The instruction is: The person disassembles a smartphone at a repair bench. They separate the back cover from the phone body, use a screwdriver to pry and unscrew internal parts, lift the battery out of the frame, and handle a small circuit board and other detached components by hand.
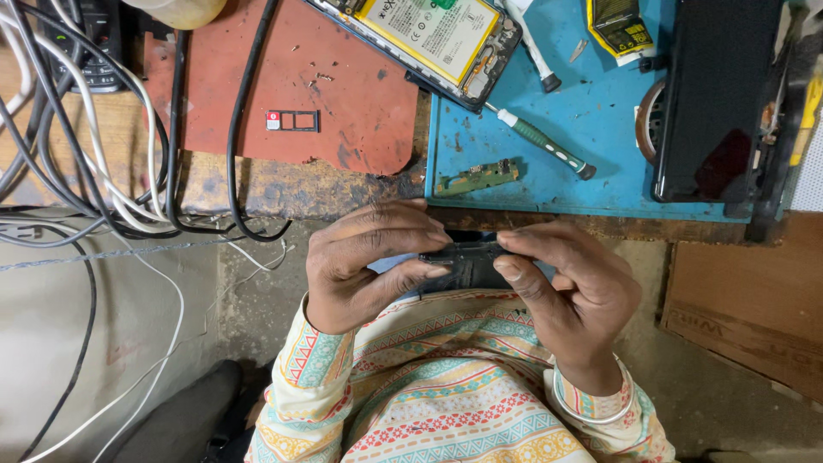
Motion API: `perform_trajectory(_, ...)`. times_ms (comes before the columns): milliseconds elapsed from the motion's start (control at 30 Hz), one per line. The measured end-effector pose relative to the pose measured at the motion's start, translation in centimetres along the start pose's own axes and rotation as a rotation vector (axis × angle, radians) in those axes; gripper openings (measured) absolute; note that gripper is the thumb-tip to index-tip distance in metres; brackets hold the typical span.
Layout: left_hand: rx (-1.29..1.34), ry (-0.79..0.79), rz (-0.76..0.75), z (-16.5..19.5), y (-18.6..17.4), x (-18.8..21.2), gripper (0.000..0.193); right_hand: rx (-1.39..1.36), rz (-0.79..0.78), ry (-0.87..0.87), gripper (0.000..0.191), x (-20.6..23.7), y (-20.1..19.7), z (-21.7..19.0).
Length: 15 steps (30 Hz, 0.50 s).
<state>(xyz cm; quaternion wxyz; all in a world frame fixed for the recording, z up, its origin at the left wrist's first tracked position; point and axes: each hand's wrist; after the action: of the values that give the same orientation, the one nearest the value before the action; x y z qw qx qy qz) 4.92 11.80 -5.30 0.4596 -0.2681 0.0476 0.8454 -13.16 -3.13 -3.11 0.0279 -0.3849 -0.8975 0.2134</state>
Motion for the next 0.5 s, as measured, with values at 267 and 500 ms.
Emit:
perform_trajectory(267,-0.023,0.005,0.026,0.22,0.02,-0.13,0.025,-0.044,0.012,0.003,0.027,0.47,0.23,0.41)
perform_trajectory(500,-0.056,-0.004,0.022,0.44,-0.14,-0.18,0.025,-0.058,-0.018,-0.039,0.028,0.41,0.04,1.07)
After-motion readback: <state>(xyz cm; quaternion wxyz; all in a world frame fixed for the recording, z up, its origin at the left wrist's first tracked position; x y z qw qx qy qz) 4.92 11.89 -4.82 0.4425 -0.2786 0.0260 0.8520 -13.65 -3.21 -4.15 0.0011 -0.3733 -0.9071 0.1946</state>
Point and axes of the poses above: each hand's wrist, its own x-axis away from the middle knuckle, its own y-axis out of the palm, z = x × y, and after that the axes turned 7 degrees about y, right-handed
